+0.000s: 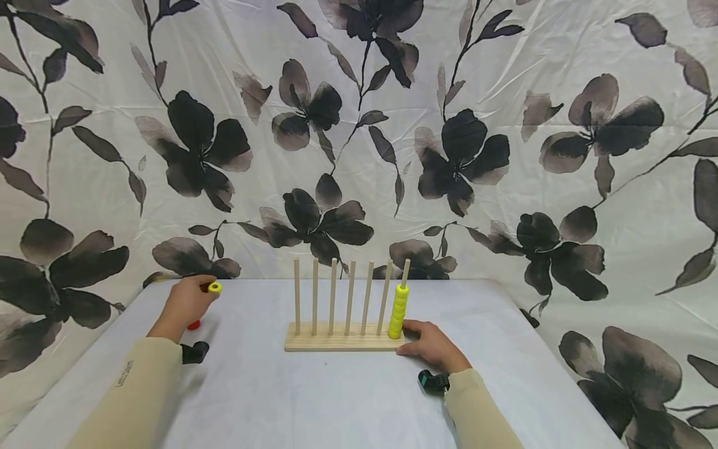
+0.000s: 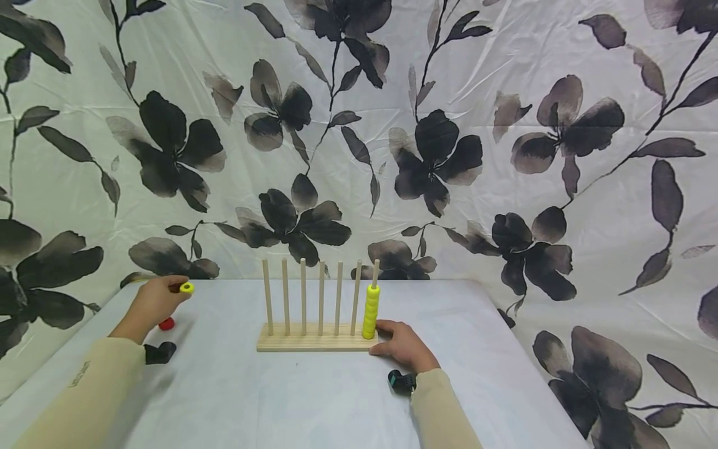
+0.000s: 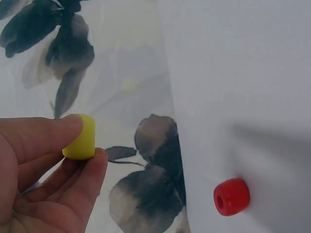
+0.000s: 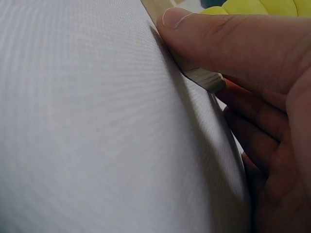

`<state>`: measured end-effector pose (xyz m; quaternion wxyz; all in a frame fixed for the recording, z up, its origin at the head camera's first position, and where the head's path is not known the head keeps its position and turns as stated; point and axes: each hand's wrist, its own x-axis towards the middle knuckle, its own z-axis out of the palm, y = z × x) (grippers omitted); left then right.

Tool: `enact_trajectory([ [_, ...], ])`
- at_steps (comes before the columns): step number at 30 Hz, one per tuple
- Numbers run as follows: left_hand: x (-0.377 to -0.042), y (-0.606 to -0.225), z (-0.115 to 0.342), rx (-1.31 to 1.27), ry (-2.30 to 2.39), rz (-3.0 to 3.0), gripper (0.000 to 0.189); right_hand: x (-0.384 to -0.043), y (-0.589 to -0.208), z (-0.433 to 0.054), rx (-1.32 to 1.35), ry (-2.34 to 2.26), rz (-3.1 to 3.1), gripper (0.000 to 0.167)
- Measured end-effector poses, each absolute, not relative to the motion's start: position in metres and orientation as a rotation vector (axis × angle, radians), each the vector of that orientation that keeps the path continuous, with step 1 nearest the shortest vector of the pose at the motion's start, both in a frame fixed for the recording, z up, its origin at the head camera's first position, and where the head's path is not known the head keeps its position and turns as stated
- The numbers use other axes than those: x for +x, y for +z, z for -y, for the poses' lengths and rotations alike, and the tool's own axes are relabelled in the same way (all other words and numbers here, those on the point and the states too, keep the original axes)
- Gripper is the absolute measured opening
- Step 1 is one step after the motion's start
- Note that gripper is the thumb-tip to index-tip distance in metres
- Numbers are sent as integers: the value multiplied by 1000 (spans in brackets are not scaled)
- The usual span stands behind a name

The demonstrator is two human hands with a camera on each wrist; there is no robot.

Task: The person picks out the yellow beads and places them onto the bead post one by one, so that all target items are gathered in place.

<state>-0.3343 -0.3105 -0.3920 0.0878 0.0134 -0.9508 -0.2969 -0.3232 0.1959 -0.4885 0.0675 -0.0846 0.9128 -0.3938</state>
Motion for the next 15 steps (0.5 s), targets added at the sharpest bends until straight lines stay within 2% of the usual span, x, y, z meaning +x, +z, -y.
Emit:
enact_trajectory([
  [15,-320,-372,287,-20,-1104,2810,54,-322,-488,-195,-241,-1195,-2747,75],
])
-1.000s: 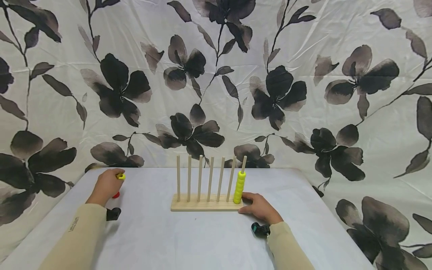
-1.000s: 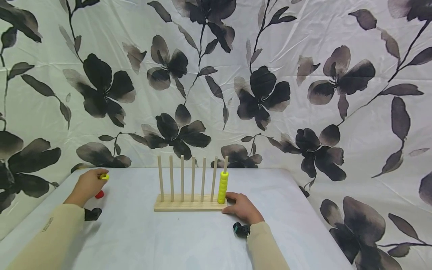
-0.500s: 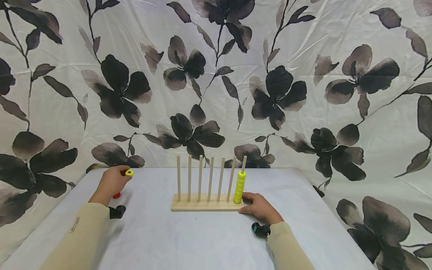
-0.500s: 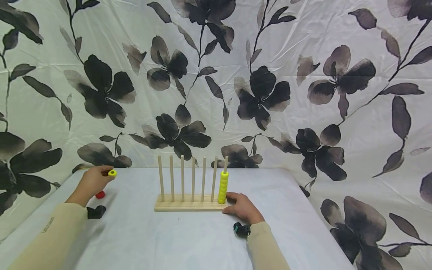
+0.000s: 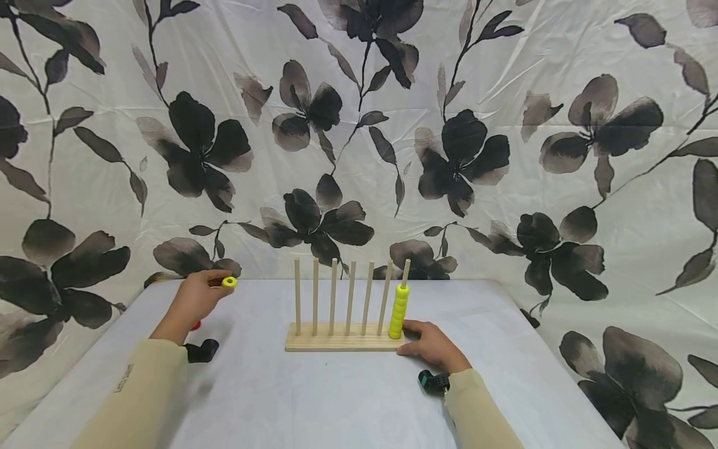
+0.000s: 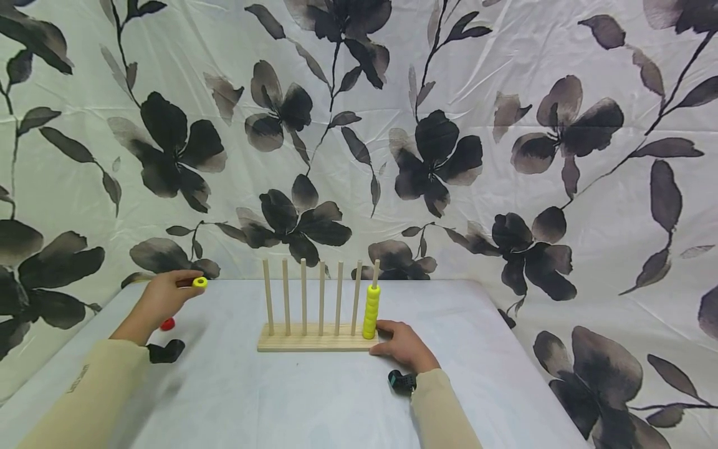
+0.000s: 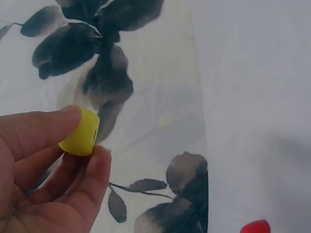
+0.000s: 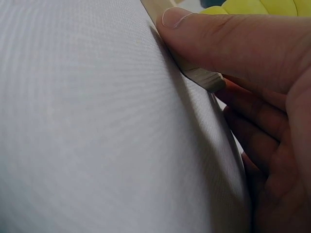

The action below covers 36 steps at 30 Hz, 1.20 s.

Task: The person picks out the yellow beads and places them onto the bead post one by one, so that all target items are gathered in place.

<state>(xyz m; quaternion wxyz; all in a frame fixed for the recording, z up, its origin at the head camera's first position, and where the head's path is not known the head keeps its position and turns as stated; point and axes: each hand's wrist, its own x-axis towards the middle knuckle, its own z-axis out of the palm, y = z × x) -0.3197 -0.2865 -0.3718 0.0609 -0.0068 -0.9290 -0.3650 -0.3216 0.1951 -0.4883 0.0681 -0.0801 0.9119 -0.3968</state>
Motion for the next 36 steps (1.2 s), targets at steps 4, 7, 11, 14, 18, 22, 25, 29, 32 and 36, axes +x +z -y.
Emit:
enact_trajectory([
  [4,-317,-367,281,-38,-1152,2805,54,-321,-488,-195,-242,-1198,-2745,74],
  [7,-316,-364,279,-45,-1182,2797,54,-321,-488,-196,-239,-1205,-2742,74],
  [11,-313,-359,276,-62,-1213,2779,54,-322,-488,-196,-245,-1205,-2742,75],
  [14,-311,-356,273,-69,-1236,2771,54,-323,-488,-196,-250,-1205,-2742,75],
  [18,-308,-354,268,-80,-1278,2758,55,-323,-490,-196,-268,-1201,-2747,74],
  [22,-306,-351,265,-127,-1294,2737,54,-323,-490,-196,-274,-1203,-2746,74],
  [25,-304,-347,262,-149,-1306,2732,53,-323,-490,-196,-269,-1205,-2746,74],
  [29,-299,-338,255,-123,-1329,2747,55,-323,-491,-196,-282,-1211,-2754,73],
  [32,-295,-332,248,-106,-1345,2751,55,-322,-491,-196,-282,-1219,-2753,73],
  [36,-293,-326,240,-124,-1343,2731,53,-322,-490,-197,-283,-1215,-2744,73],
])
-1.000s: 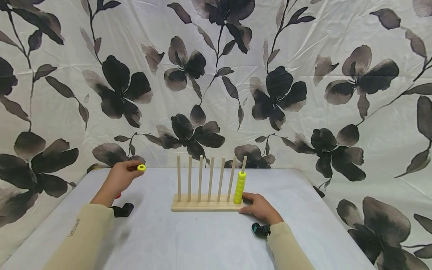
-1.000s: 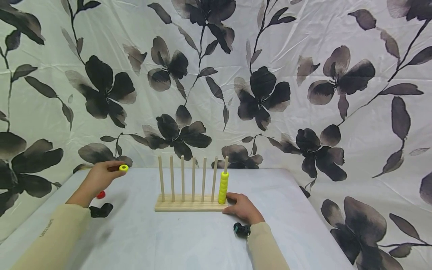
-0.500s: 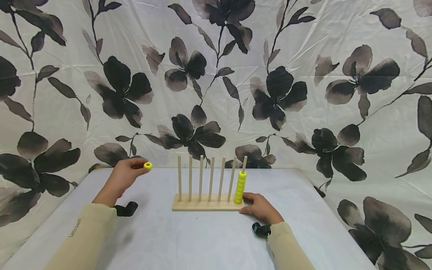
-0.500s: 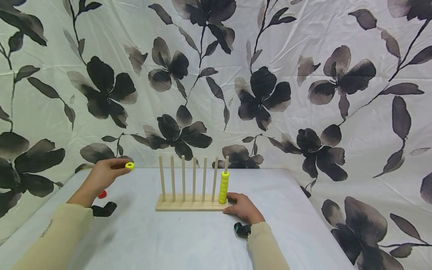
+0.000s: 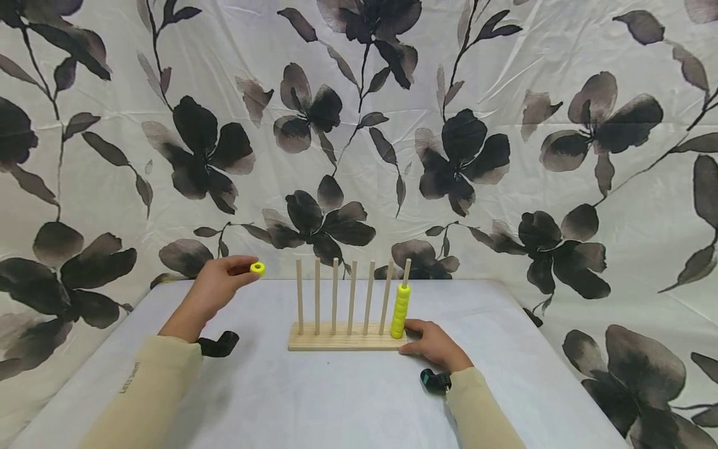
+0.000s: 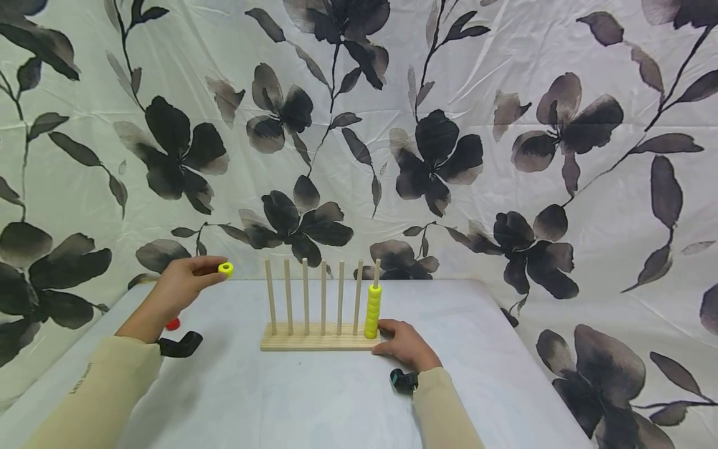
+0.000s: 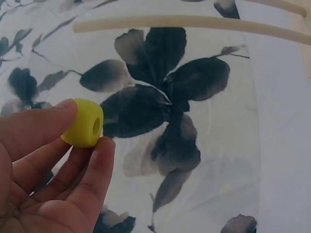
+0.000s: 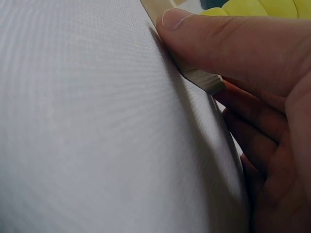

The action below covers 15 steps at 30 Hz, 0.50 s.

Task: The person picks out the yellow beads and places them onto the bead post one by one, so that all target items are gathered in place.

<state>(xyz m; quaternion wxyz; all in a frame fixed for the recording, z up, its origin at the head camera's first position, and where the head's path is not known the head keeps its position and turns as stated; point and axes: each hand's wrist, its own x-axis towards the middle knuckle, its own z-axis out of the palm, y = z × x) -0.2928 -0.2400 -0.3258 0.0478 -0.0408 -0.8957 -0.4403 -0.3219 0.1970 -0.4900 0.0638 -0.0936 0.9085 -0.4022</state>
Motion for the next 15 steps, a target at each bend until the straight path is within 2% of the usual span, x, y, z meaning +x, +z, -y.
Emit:
enact_trajectory([
  [15,-281,-298,206,-268,-1346,2687,53,-324,-488,-201,-413,-1081,-2755,75],
])
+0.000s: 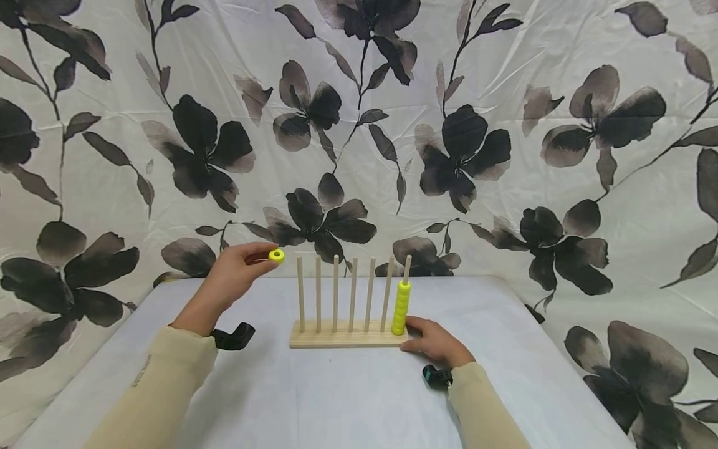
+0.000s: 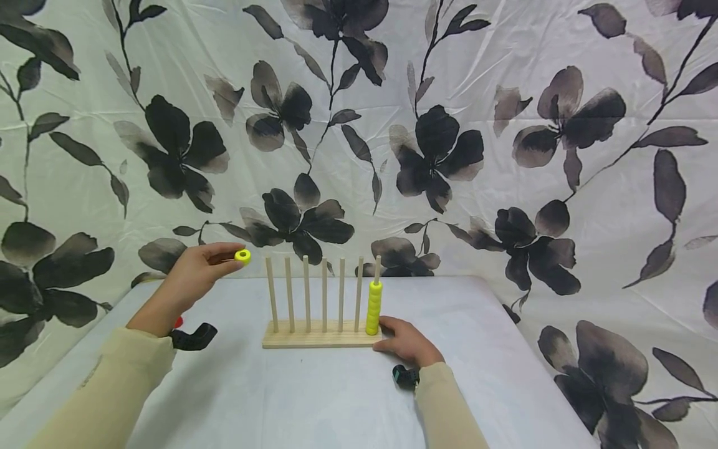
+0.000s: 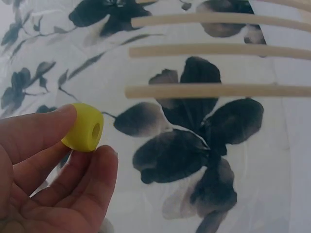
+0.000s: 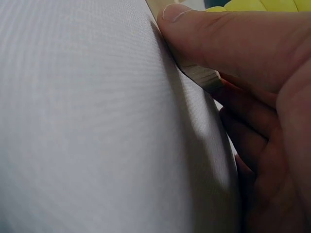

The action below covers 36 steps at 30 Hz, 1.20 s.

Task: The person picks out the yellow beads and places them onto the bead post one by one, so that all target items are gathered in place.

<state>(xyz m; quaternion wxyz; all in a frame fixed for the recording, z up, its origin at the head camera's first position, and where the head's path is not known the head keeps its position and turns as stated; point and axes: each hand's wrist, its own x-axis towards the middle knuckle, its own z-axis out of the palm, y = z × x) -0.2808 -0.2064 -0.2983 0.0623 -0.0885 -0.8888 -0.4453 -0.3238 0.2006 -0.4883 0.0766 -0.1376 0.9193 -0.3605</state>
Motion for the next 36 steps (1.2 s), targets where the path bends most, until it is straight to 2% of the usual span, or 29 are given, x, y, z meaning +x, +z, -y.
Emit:
enact_trajectory([
  [10,-282,-286,176,-349,-1342,2650,44,-324,-490,-201,-406,-1091,-2762,75],
  [36,-296,-282,108,-536,-1486,2596,40,-326,-489,-200,-351,-1099,-2781,75],
])
